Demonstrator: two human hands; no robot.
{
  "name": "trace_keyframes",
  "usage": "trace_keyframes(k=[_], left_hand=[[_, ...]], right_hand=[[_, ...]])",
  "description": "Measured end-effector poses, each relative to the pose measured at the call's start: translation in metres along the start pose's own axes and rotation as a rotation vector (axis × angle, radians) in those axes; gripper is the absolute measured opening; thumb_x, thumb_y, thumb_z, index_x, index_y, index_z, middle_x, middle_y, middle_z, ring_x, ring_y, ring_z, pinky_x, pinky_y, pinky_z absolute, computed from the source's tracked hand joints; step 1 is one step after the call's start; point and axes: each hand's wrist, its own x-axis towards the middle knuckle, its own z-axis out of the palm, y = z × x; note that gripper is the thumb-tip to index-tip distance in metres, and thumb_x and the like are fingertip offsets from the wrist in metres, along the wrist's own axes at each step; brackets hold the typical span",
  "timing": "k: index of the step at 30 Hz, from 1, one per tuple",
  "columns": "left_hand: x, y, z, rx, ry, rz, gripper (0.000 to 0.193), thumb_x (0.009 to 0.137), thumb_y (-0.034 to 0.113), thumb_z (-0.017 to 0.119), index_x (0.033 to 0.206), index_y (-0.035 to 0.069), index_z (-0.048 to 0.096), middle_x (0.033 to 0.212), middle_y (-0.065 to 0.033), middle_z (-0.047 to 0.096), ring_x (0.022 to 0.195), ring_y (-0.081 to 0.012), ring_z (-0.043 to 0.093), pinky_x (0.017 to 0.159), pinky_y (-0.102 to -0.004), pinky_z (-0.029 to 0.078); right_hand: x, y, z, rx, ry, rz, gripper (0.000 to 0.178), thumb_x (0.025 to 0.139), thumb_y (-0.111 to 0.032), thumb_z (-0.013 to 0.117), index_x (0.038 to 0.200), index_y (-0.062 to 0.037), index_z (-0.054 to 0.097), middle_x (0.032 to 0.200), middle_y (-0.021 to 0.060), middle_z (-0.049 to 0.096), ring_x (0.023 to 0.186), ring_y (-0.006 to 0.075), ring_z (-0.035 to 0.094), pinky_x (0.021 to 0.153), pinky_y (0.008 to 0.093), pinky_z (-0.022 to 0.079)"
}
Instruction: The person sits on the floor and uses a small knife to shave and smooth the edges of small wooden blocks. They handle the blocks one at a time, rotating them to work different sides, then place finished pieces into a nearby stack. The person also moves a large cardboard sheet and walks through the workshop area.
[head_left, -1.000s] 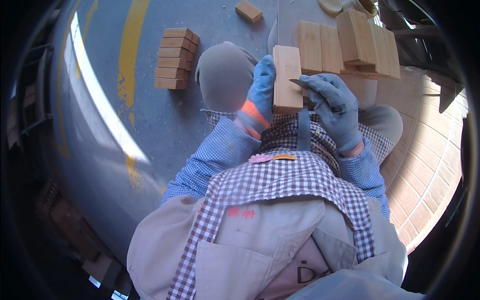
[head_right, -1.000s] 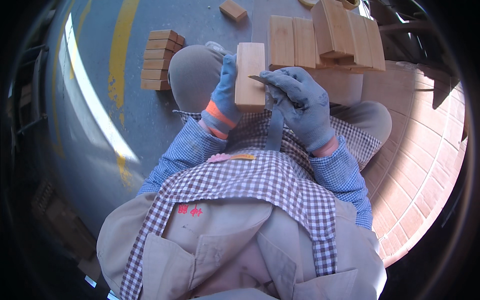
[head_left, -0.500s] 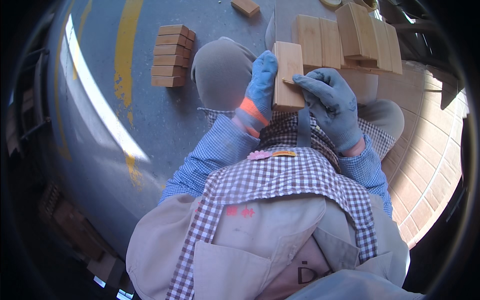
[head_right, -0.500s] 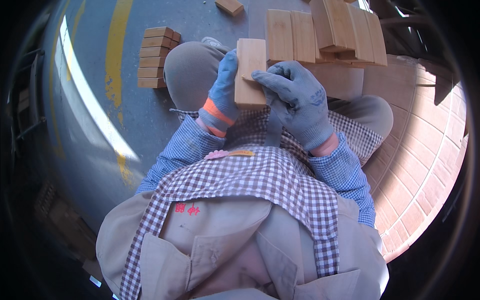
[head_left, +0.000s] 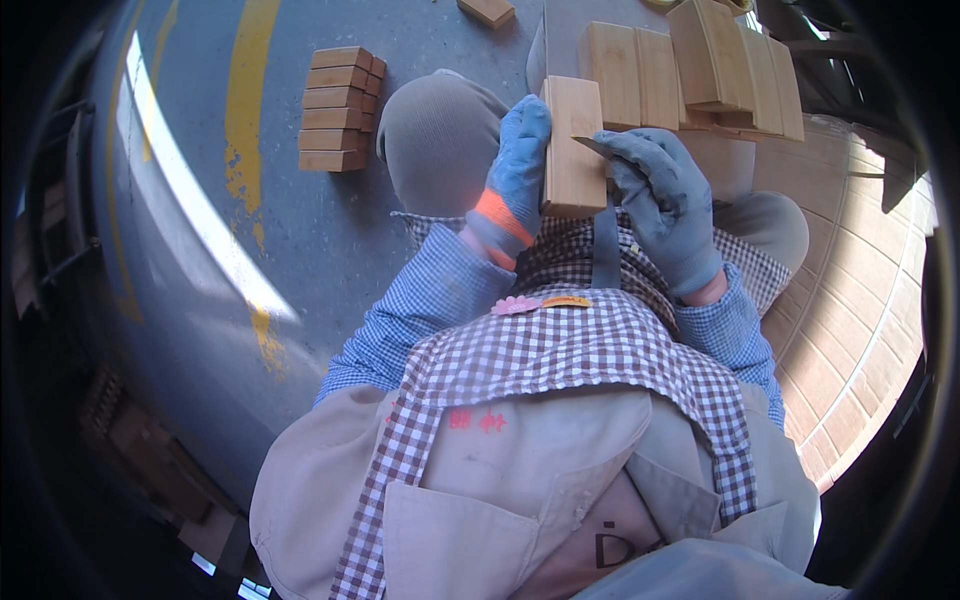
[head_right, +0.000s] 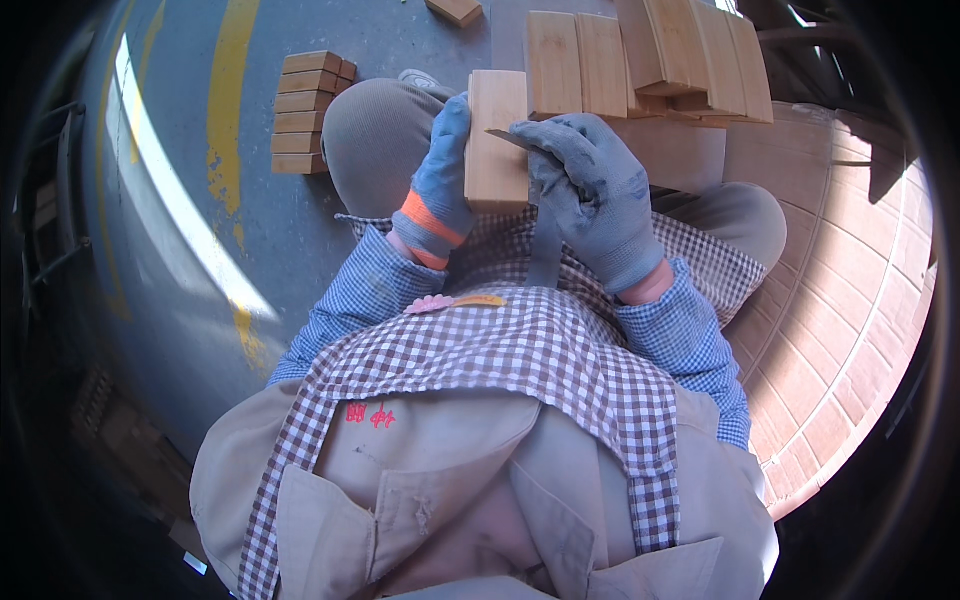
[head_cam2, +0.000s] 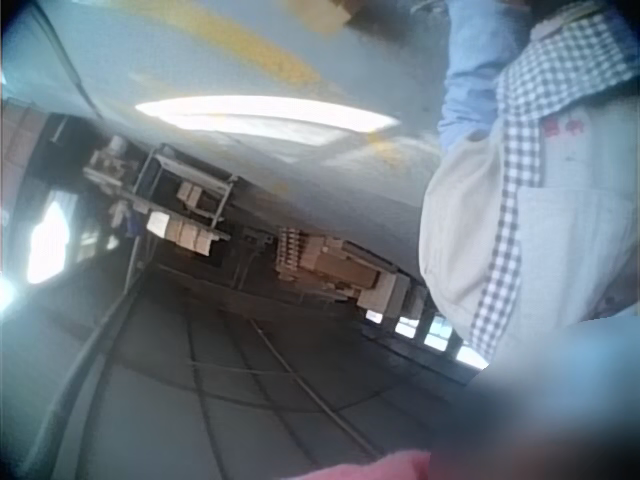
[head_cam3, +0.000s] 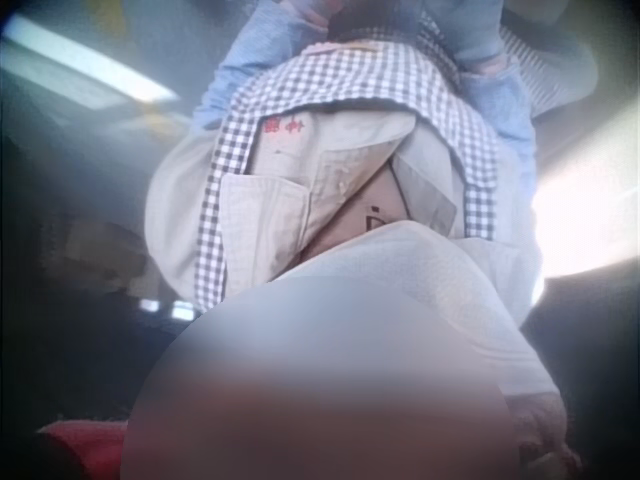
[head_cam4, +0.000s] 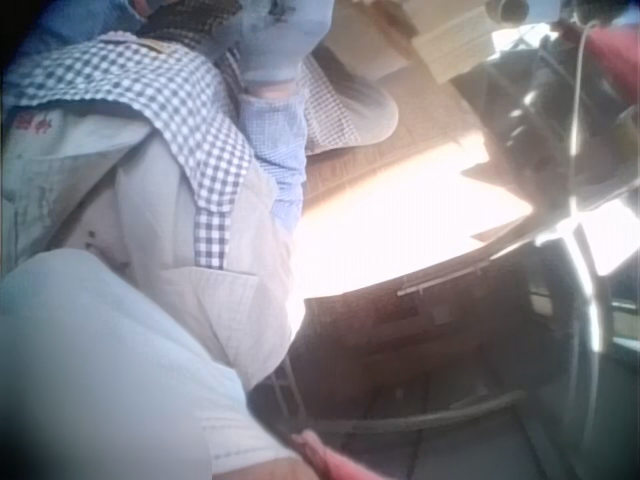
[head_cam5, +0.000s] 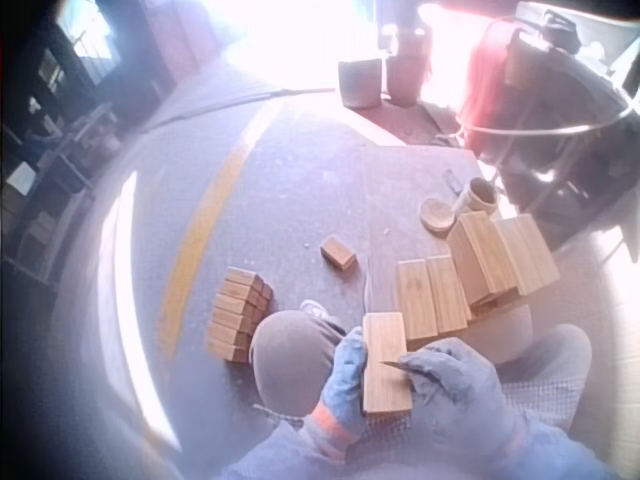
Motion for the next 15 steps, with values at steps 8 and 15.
trace_keyframes(k=[8, 15], left_hand=[[-0.003, 0.002, 0.002, 0.054, 0.036, 0.025, 0.074, 0.094, 0.065, 0.057, 0.143, 0.010, 0.047, 0.124, -0.0109, 0.063, 0.107, -0.0224, 0.068, 0.088, -0.0358, 0.059], [-0.002, 0.000, 0.000, -0.007, -0.007, -0.002, 0.074, 0.096, 0.064, 0.054, 0.145, 0.009, 0.045, 0.125, -0.0127, 0.062, 0.108, -0.0235, 0.067, 0.089, -0.0359, 0.059]], right_hand=[[-0.008, 0.009, 0.004, 0.430, 0.065, 0.433, 0.022, 0.099, -0.011, 0.063, 0.118, -0.0018, 0.068, 0.108, 0.0076, 0.068, 0.097, 0.0152, 0.066, 0.086, 0.0283, 0.056], [-0.006, 0.013, 0.001, 0.187, 0.026, 0.096, 0.026, 0.096, -0.007, 0.063, 0.121, -0.0033, 0.069, 0.111, 0.0099, 0.067, 0.100, 0.0195, 0.066, 0.087, 0.0282, 0.055]])
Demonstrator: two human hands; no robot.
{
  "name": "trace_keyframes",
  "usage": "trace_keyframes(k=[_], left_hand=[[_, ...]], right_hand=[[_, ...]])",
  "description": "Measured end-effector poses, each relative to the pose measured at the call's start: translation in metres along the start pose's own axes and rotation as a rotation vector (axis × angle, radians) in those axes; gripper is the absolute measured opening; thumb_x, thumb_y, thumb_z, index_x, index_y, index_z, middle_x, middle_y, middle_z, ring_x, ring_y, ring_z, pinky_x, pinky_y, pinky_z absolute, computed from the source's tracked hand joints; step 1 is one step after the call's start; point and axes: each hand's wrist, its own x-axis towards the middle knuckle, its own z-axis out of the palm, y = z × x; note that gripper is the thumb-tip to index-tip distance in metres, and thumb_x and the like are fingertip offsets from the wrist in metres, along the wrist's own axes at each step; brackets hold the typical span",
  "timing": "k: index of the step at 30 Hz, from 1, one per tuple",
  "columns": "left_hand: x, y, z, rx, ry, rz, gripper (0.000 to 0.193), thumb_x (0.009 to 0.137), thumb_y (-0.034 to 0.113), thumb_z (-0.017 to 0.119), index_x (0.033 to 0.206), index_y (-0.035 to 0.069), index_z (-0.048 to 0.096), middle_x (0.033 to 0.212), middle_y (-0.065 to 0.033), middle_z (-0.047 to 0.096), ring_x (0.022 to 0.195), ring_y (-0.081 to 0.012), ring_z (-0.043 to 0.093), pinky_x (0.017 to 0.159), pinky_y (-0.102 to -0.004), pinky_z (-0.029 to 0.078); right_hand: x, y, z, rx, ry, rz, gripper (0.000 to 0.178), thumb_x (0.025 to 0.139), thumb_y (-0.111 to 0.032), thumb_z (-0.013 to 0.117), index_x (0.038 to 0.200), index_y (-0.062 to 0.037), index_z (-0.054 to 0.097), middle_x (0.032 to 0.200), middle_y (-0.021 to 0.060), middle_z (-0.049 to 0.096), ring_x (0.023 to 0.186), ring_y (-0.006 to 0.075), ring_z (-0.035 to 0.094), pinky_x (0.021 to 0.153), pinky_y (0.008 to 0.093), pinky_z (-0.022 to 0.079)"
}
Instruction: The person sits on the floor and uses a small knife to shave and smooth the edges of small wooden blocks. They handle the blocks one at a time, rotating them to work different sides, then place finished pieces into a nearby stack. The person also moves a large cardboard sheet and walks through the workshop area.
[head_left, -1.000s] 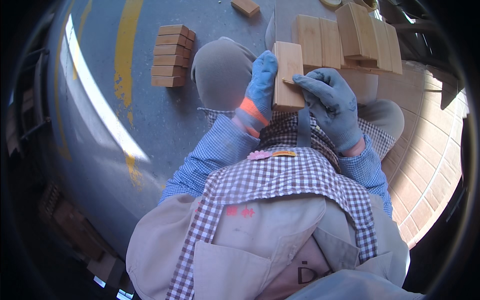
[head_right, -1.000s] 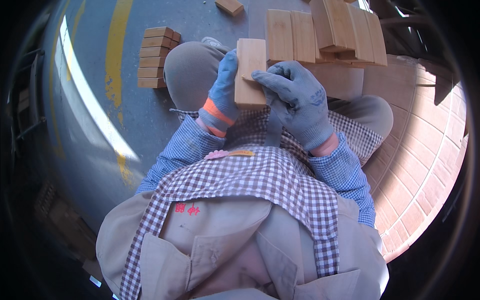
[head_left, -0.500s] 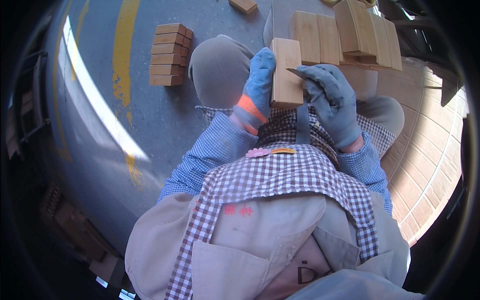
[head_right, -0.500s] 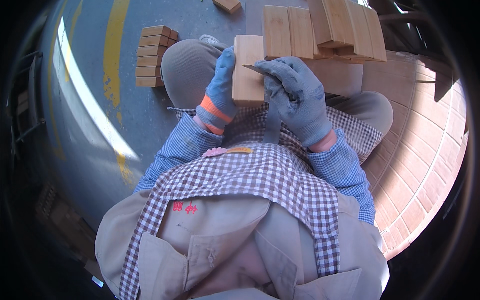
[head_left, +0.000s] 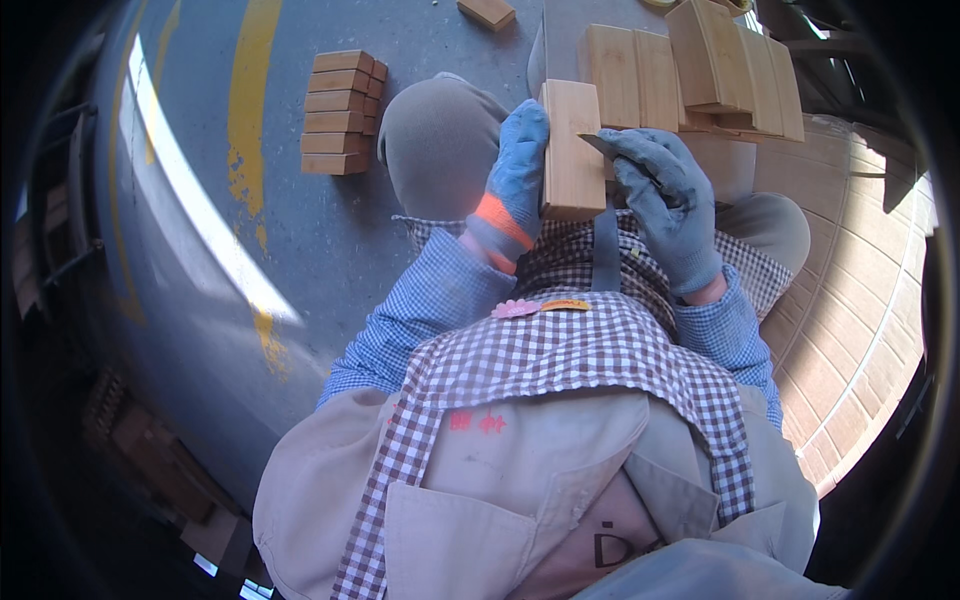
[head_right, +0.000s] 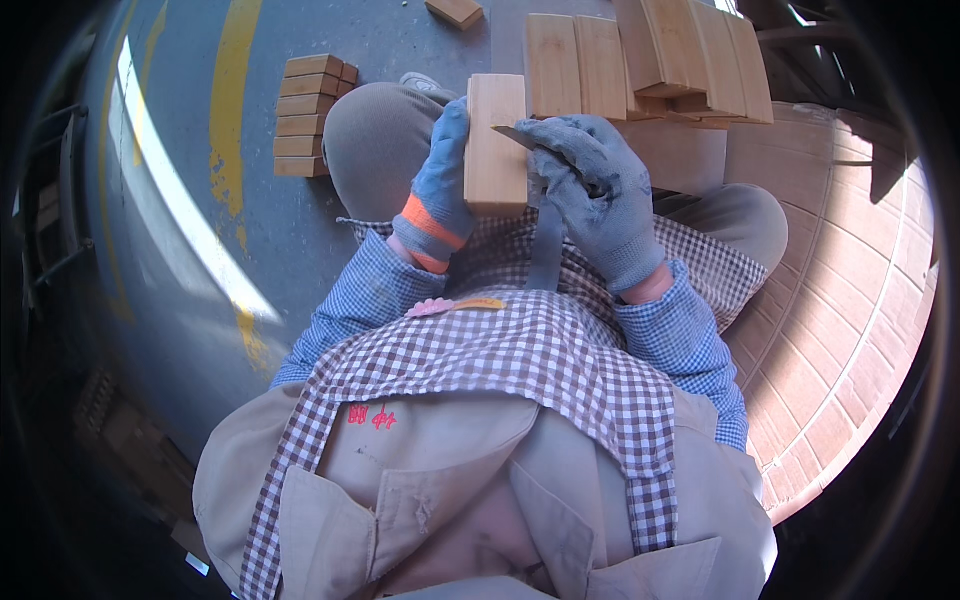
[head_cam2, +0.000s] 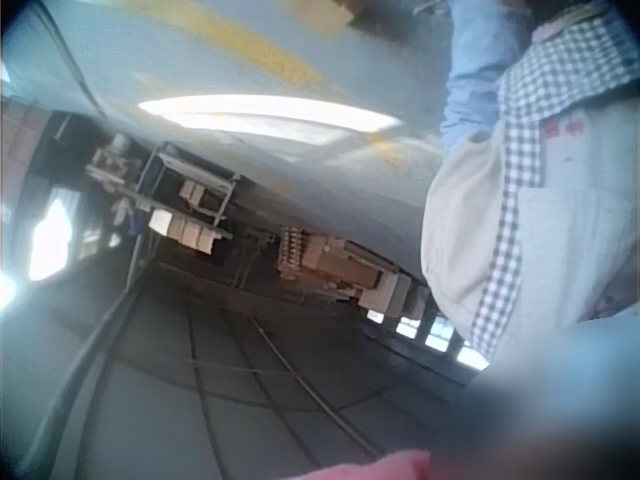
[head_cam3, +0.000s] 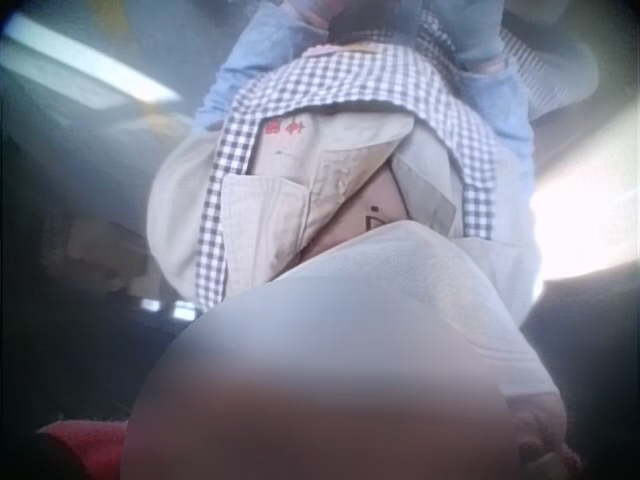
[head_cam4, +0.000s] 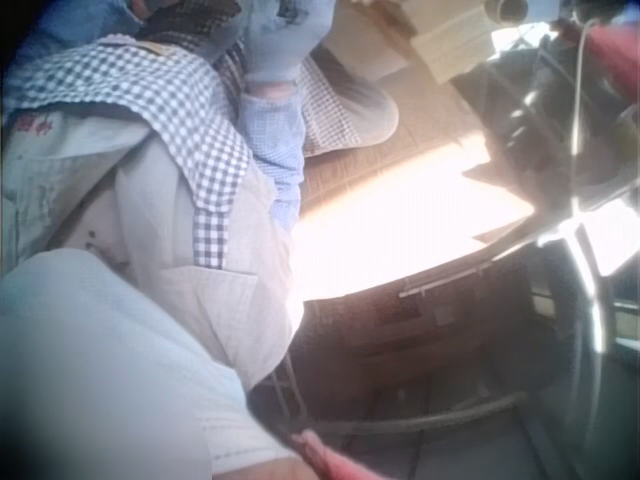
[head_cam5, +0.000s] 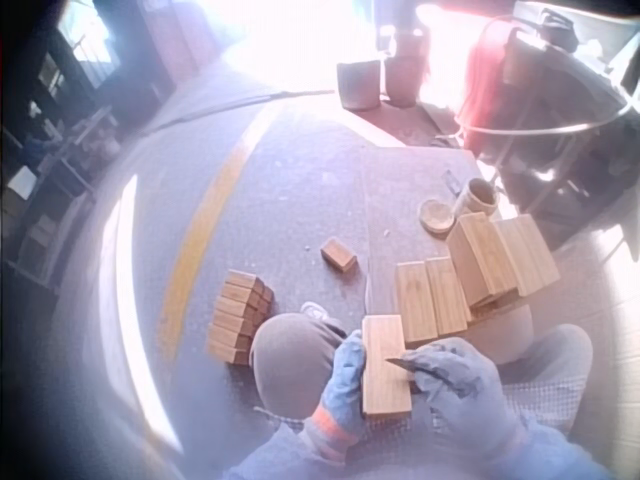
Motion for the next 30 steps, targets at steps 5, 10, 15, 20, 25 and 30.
trace_keyframes(k=[5, 10, 15, 20, 25, 30], left_hand=[[0.000, 0.002, 0.000, -0.003, 0.023, -0.020, 0.071, 0.098, 0.063, 0.051, 0.145, 0.009, 0.046, 0.127, -0.0120, 0.061, 0.111, -0.0225, 0.066, 0.090, -0.0354, 0.058], [-0.003, 0.005, 0.006, -0.015, 0.004, -0.002, 0.068, 0.100, 0.063, 0.047, 0.144, 0.010, 0.047, 0.128, -0.0107, 0.061, 0.111, -0.0201, 0.066, 0.091, -0.0340, 0.058], [-0.002, 0.004, 0.006, -0.152, -0.092, 0.013, 0.060, 0.101, 0.054, 0.053, 0.138, 0.008, 0.047, 0.117, -0.0121, 0.066, 0.098, -0.0232, 0.071, 0.078, -0.0373, 0.063], [0.002, 0.002, 0.001, -0.141, -0.121, -0.002, 0.062, 0.100, 0.053, 0.054, 0.139, 0.005, 0.047, 0.118, -0.0132, 0.066, 0.099, -0.0240, 0.071, 0.078, -0.0368, 0.064], [-0.002, 0.003, 0.002, -0.007, -0.094, -0.032, 0.075, 0.097, 0.068, 0.047, 0.141, 0.007, 0.049, 0.124, -0.0103, 0.062, 0.107, -0.0189, 0.066, 0.087, -0.0308, 0.059], [-0.004, 0.005, 0.003, 0.007, -0.079, -0.013, 0.072, 0.099, 0.066, 0.046, 0.142, 0.008, 0.049, 0.125, -0.0091, 0.062, 0.108, -0.0170, 0.066, 0.088, -0.0297, 0.058]], right_hand=[[0.000, 0.000, 0.000, 0.024, 0.023, 0.098, 0.024, 0.098, -0.010, 0.062, 0.121, -0.0030, 0.067, 0.111, 0.0094, 0.068, 0.098, 0.0184, 0.066, 0.086, 0.0277, 0.055], [0.000, -0.002, 0.004, 0.305, 0.062, 0.454, 0.024, 0.104, -0.017, 0.055, 0.122, -0.0023, 0.061, 0.110, 0.0063, 0.068, 0.088, 0.0105, 0.066, 0.078, 0.0234, 0.055], [0.002, 0.000, 0.009, 0.440, 0.055, 0.523, 0.023, 0.106, -0.018, 0.052, 0.120, -0.0016, 0.060, 0.103, 0.0042, 0.067, 0.081, 0.0057, 0.064, 0.071, 0.0204, 0.053], [0.000, 0.002, 0.011, 0.448, 0.045, 0.520, 0.022, 0.105, -0.017, 0.053, 0.119, -0.0016, 0.060, 0.098, 0.0018, 0.065, 0.080, 0.0046, 0.062, 0.069, 0.0195, 0.052], [-0.002, 0.003, 0.008, 0.451, 0.032, 0.508, 0.021, 0.105, -0.016, 0.053, 0.118, -0.0015, 0.060, 0.096, 0.0015, 0.064, 0.079, 0.0043, 0.062, 0.068, 0.0192, 0.052], [-0.003, 0.004, 0.005, 0.434, 0.028, 0.491, 0.022, 0.104, -0.015, 0.055, 0.120, -0.0008, 0.061, 0.100, 0.0032, 0.066, 0.081, 0.0062, 0.064, 0.071, 0.0207, 0.054]])
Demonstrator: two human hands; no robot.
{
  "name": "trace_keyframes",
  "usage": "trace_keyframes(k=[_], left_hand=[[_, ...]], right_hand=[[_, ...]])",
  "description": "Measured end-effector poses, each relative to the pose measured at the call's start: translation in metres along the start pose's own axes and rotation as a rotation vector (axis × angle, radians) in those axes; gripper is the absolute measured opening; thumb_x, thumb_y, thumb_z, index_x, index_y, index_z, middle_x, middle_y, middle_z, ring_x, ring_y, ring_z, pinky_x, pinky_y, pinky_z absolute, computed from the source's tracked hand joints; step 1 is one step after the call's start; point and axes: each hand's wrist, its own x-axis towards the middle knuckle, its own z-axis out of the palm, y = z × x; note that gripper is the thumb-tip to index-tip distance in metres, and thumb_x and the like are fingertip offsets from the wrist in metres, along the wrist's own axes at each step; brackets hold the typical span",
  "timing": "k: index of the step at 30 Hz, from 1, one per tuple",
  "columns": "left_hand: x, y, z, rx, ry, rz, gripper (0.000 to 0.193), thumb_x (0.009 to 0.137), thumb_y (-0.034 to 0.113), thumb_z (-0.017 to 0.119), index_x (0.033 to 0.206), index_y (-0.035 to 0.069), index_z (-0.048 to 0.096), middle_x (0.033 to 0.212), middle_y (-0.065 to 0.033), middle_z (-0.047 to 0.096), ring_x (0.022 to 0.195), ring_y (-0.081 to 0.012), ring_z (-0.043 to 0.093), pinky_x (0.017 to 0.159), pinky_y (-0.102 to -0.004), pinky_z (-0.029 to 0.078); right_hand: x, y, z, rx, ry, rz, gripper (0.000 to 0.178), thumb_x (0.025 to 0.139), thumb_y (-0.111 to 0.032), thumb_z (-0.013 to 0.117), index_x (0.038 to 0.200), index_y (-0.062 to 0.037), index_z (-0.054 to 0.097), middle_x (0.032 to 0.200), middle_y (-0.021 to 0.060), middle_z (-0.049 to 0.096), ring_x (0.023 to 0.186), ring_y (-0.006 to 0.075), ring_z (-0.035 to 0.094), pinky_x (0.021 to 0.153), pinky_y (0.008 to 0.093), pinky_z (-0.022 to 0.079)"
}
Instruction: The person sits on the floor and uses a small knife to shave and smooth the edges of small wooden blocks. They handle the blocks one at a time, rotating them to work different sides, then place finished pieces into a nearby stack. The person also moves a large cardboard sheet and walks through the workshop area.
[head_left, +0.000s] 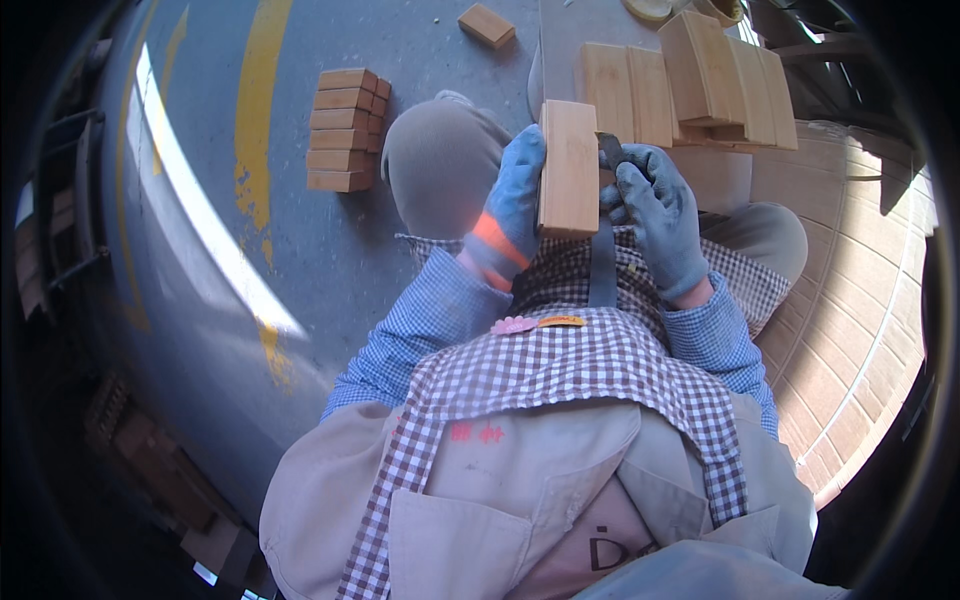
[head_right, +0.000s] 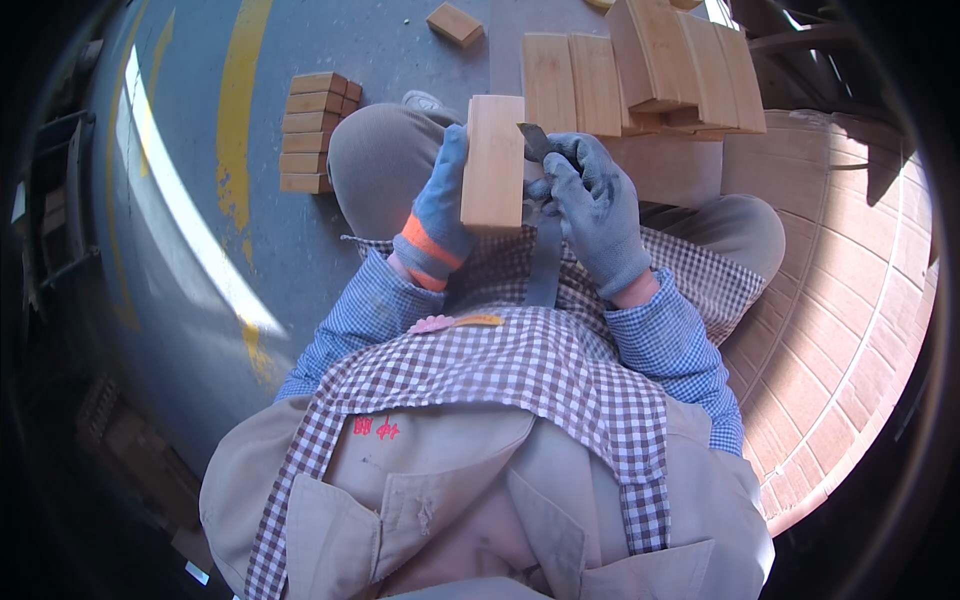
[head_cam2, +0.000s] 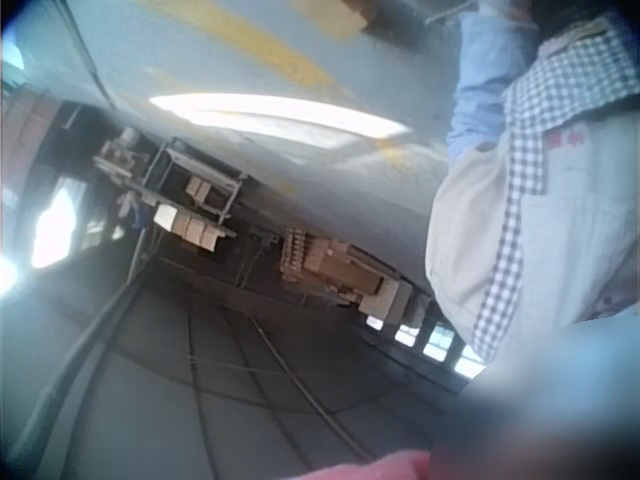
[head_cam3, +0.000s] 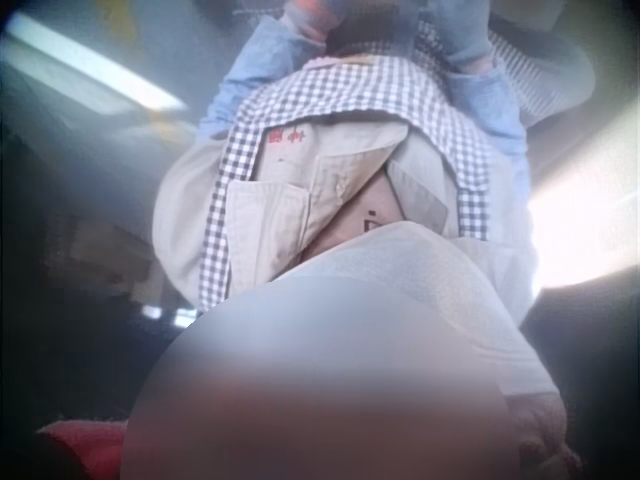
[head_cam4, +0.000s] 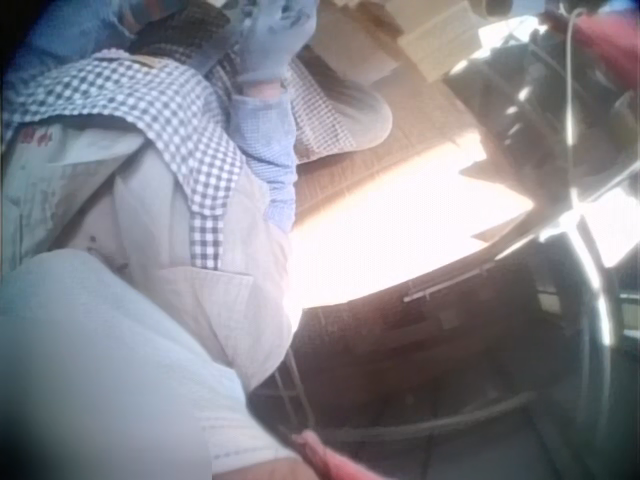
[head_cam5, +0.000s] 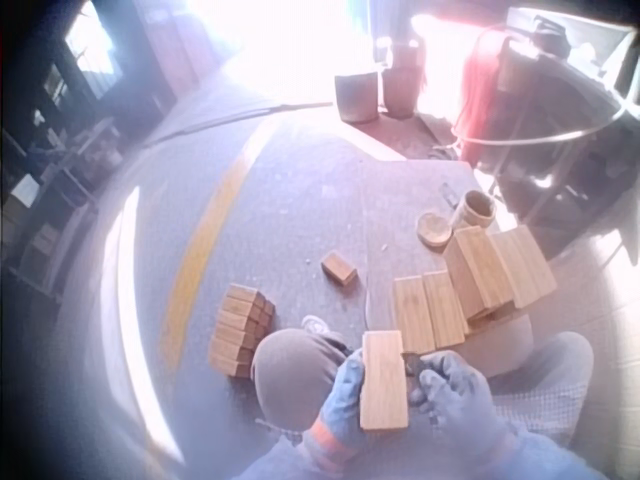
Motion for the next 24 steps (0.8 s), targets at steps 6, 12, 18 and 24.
trace_keyframes(k=[6, 12, 18, 24], left_hand=[[-0.001, -0.002, -0.002, -0.134, 0.012, -0.078, 0.061, 0.104, 0.056, 0.042, 0.145, 0.010, 0.047, 0.127, -0.0047, 0.061, 0.112, -0.0139, 0.063, 0.093, -0.0283, 0.055], [-0.001, 0.002, 0.003, -0.042, -0.109, 0.040, 0.060, 0.105, 0.053, 0.043, 0.152, 0.015, 0.038, 0.137, -0.0060, 0.055, 0.122, -0.0141, 0.057, 0.101, -0.0289, 0.050], [0.000, 0.002, 0.008, -0.029, -0.071, 0.063, 0.066, 0.101, 0.055, 0.050, 0.149, 0.011, 0.039, 0.132, -0.0091, 0.058, 0.115, -0.0173, 0.063, 0.096, -0.0328, 0.055], [0.001, 0.000, 0.006, -0.022, -0.069, 0.064, 0.067, 0.101, 0.055, 0.050, 0.150, 0.011, 0.037, 0.132, -0.0107, 0.058, 0.114, -0.0182, 0.064, 0.095, -0.0325, 0.057]], right_hand=[[0.019, -0.007, -0.009, -0.265, 0.097, -0.354, 0.023, 0.099, -0.009, 0.062, 0.120, -0.0036, 0.069, 0.109, 0.0069, 0.067, 0.089, 0.0136, 0.067, 0.077, 0.0248, 0.056], [0.037, -0.017, -0.011, -0.532, 0.092, -0.588, 0.028, 0.091, -0.004, 0.067, 0.117, -0.0095, 0.073, 0.106, 0.0076, 0.066, 0.095, 0.0207, 0.066, 0.083, 0.0283, 0.055], [0.043, -0.022, -0.006, -0.707, 0.113, -0.640, 0.029, 0.089, -0.006, 0.069, 0.116, -0.0149, 0.075, 0.099, 0.0056, 0.064, 0.089, 0.0214, 0.065, 0.078, 0.0305, 0.056], [0.047, -0.022, -0.004, -0.792, 0.107, -0.679, 0.028, 0.090, -0.010, 0.068, 0.116, -0.0165, 0.075, 0.096, 0.0052, 0.062, 0.084, 0.0202, 0.064, 0.074, 0.0304, 0.056]])
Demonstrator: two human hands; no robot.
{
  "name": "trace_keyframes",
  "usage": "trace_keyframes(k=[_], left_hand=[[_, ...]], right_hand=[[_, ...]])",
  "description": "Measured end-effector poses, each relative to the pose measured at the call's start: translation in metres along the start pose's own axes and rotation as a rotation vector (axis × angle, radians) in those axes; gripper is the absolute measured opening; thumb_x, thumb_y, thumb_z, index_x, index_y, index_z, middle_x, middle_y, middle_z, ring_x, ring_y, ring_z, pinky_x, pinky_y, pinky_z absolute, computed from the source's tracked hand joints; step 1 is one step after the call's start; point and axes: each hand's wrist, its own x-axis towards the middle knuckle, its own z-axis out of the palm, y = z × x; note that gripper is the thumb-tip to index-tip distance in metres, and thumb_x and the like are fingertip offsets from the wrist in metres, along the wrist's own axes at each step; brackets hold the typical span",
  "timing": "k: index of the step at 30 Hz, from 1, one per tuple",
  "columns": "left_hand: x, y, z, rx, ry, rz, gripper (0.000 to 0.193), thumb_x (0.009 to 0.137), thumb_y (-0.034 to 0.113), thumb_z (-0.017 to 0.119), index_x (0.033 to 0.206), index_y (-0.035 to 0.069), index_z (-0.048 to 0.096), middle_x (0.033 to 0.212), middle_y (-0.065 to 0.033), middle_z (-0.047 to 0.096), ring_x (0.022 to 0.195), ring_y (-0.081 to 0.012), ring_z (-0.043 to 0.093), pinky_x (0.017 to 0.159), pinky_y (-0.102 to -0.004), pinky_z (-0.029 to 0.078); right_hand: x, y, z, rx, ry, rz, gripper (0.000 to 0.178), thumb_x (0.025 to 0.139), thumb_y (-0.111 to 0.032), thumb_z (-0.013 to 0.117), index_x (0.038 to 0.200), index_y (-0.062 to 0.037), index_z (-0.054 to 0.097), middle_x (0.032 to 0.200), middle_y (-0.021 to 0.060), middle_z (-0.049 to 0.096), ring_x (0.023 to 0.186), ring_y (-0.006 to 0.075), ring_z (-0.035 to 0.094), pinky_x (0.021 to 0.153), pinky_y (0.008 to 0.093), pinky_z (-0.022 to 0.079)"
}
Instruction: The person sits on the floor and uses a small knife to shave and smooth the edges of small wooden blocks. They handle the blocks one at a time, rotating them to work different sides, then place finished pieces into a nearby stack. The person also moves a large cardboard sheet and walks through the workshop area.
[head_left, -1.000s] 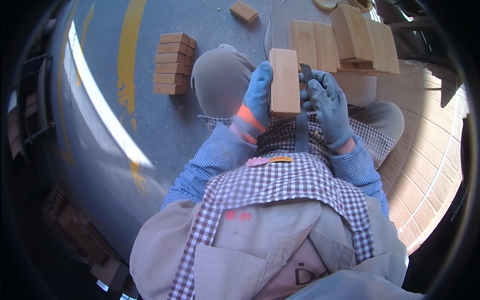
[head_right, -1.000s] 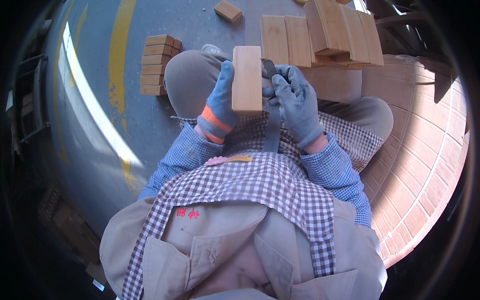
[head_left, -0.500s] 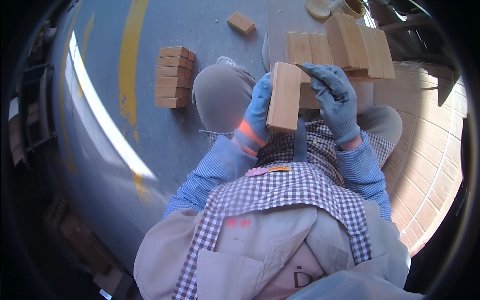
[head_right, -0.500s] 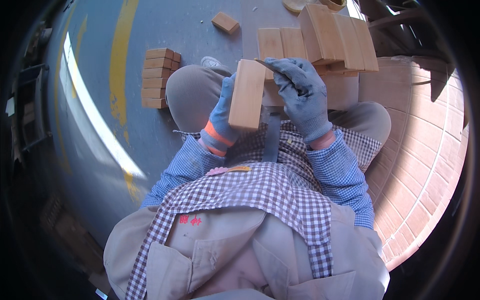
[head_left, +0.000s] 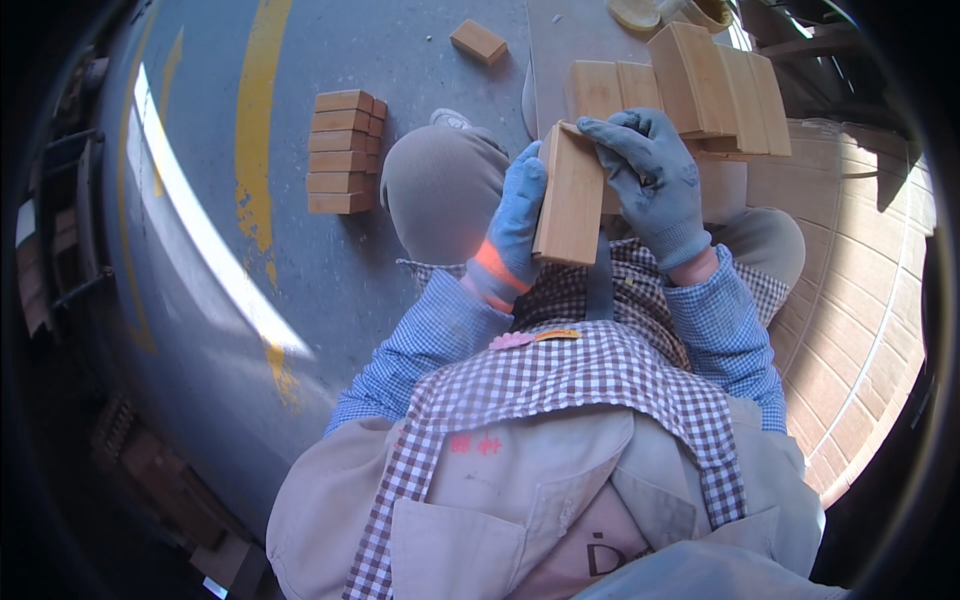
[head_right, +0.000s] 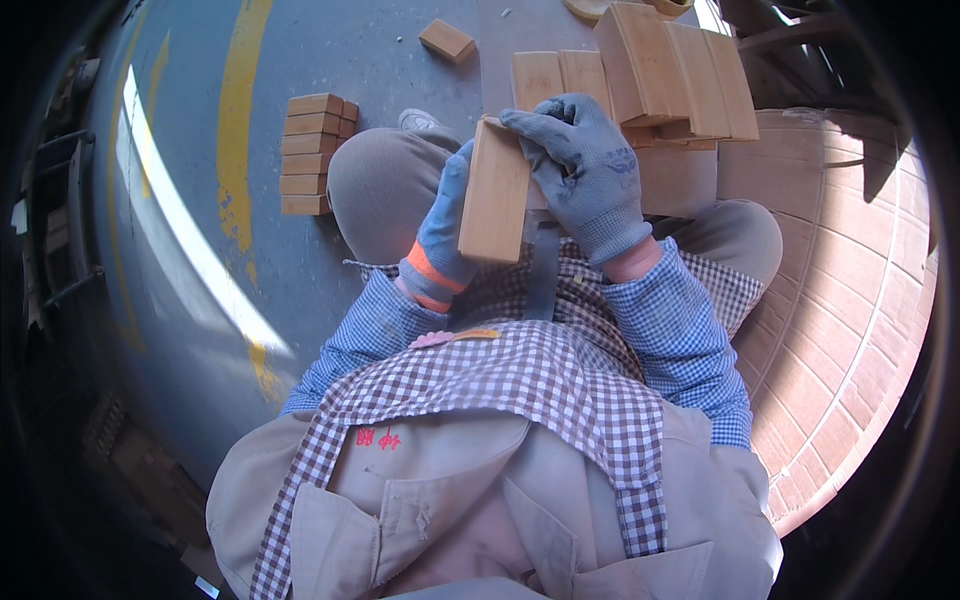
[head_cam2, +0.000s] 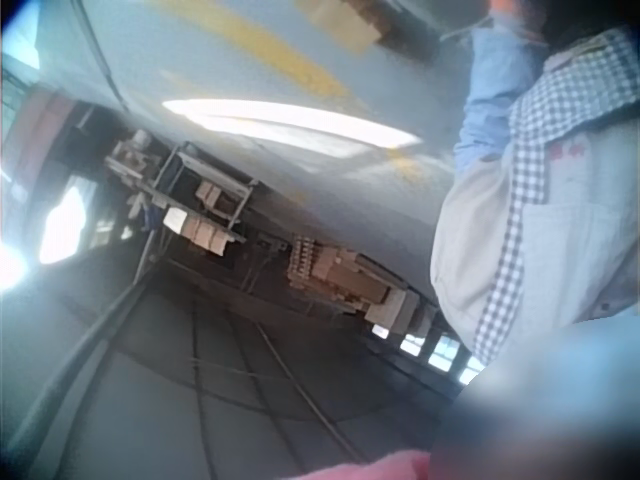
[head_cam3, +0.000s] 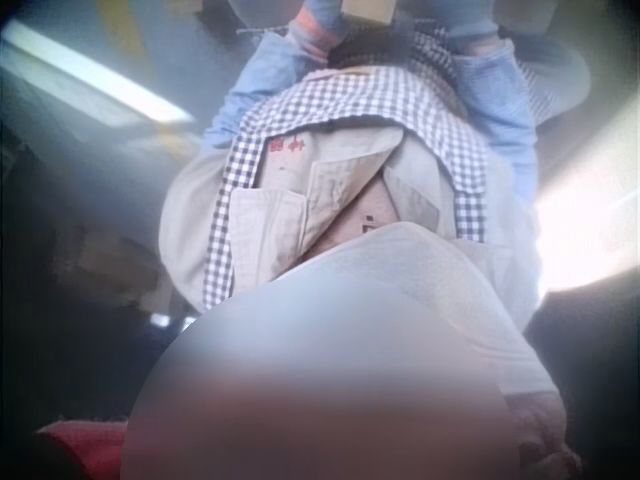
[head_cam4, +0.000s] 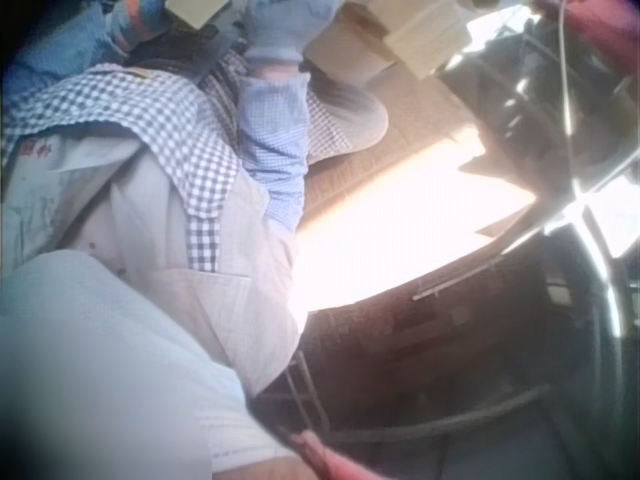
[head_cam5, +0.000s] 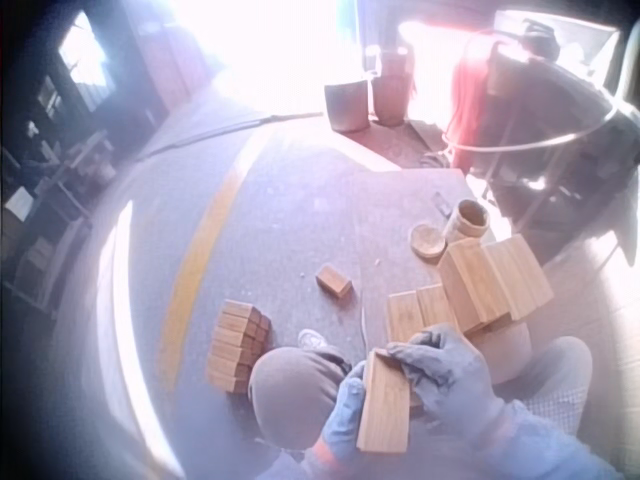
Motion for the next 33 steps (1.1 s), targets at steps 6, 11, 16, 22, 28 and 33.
trace_keyframes(k=[6, 11, 16, 22, 28, 33], left_hand=[[0.000, -0.001, -0.001, 0.023, 0.027, -0.004, 0.067, 0.102, 0.054, 0.050, 0.151, 0.010, 0.036, 0.132, -0.0112, 0.058, 0.115, -0.0188, 0.064, 0.095, -0.0334, 0.057], [-0.001, -0.002, -0.002, 0.014, 0.024, 0.000, 0.066, 0.102, 0.053, 0.051, 0.150, 0.010, 0.036, 0.133, -0.0120, 0.058, 0.115, -0.0199, 0.063, 0.096, -0.0339, 0.056], [0.000, -0.003, -0.003, -0.007, 0.027, -0.023, 0.065, 0.102, 0.053, 0.050, 0.150, 0.011, 0.037, 0.133, -0.0120, 0.057, 0.116, -0.0206, 0.063, 0.096, -0.0347, 0.056], [-0.001, -0.003, -0.003, 0.000, 0.034, -0.030, 0.065, 0.102, 0.054, 0.049, 0.150, 0.013, 0.037, 0.135, -0.0111, 0.057, 0.117, -0.0203, 0.062, 0.097, -0.0345, 0.056], [-0.002, -0.003, -0.002, 0.033, 0.040, -0.020, 0.063, 0.103, 0.053, 0.048, 0.152, 0.014, 0.037, 0.137, -0.0106, 0.056, 0.119, -0.0194, 0.061, 0.097, -0.0338, 0.056], [0.000, -0.003, -0.001, 0.024, 0.046, 0.008, 0.064, 0.103, 0.051, 0.050, 0.150, 0.011, 0.035, 0.134, -0.0126, 0.056, 0.115, -0.0204, 0.064, 0.096, -0.0346, 0.057]], right_hand=[[0.000, 0.002, 0.002, -0.029, -0.003, -0.017, 0.031, 0.089, -0.010, 0.068, 0.117, -0.0185, 0.075, 0.096, 0.0046, 0.062, 0.084, 0.0202, 0.063, 0.073, 0.0307, 0.055], [-0.002, 0.003, 0.001, -0.086, -0.027, -0.055, 0.035, 0.086, -0.008, 0.069, 0.118, -0.0209, 0.074, 0.096, 0.0038, 0.061, 0.085, 0.0214, 0.063, 0.074, 0.0321, 0.055], [-0.005, 0.003, -0.002, -0.091, -0.063, -0.089, 0.043, 0.080, -0.005, 0.070, 0.119, -0.0221, 0.074, 0.098, 0.0039, 0.061, 0.088, 0.0229, 0.063, 0.075, 0.0336, 0.056], [-0.009, 0.002, -0.003, -0.103, -0.064, -0.143, 0.044, 0.079, -0.004, 0.069, 0.119, -0.0212, 0.073, 0.098, 0.0041, 0.061, 0.087, 0.0228, 0.063, 0.074, 0.0336, 0.056], [-0.005, 0.009, 0.000, -0.024, 0.009, -0.101, 0.041, 0.081, -0.003, 0.068, 0.119, -0.0189, 0.074, 0.096, 0.0044, 0.061, 0.086, 0.0224, 0.063, 0.074, 0.0321, 0.056], [-0.002, 0.011, 0.003, -0.087, -0.006, -0.125, 0.040, 0.082, -0.005, 0.070, 0.119, -0.0196, 0.074, 0.095, 0.0042, 0.061, 0.085, 0.0219, 0.063, 0.073, 0.0324, 0.056]])
